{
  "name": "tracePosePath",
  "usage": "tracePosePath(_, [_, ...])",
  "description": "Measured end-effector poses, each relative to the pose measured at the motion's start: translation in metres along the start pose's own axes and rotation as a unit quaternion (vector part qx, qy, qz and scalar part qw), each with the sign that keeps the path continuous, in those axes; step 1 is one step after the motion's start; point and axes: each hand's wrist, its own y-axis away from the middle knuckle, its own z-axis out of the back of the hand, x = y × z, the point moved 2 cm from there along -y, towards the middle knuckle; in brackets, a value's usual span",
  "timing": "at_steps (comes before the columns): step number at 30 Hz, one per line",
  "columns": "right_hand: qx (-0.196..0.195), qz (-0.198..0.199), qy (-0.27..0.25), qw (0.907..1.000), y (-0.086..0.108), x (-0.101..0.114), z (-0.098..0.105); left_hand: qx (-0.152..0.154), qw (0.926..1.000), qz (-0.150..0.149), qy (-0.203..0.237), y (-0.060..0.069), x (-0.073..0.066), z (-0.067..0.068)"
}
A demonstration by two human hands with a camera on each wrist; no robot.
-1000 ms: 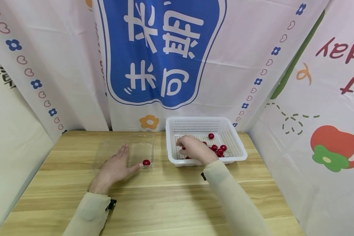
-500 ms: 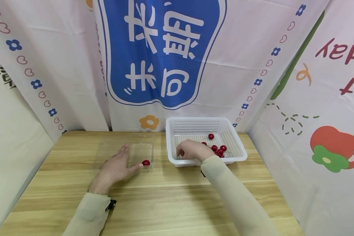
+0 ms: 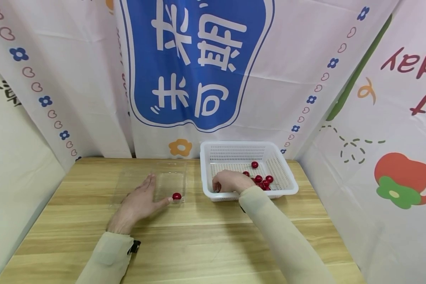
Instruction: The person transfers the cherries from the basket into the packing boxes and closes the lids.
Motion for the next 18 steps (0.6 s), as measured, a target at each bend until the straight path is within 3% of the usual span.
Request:
tracePosePath(12, [0.009, -0.019, -0.025, 0.9995, -0.0018, -0.0044, -0.0027, 0.002, 1.0, 0.004, 0.0, -0.0008, -0.0001, -0.0001])
tracePosePath(18, [-0.004, 0.015, -0.017, 0.9997, -0.0051, -0.0057, -0.0029, 0.001, 1.0, 0.002, -0.001, -0.0007, -0.0009, -0.0005])
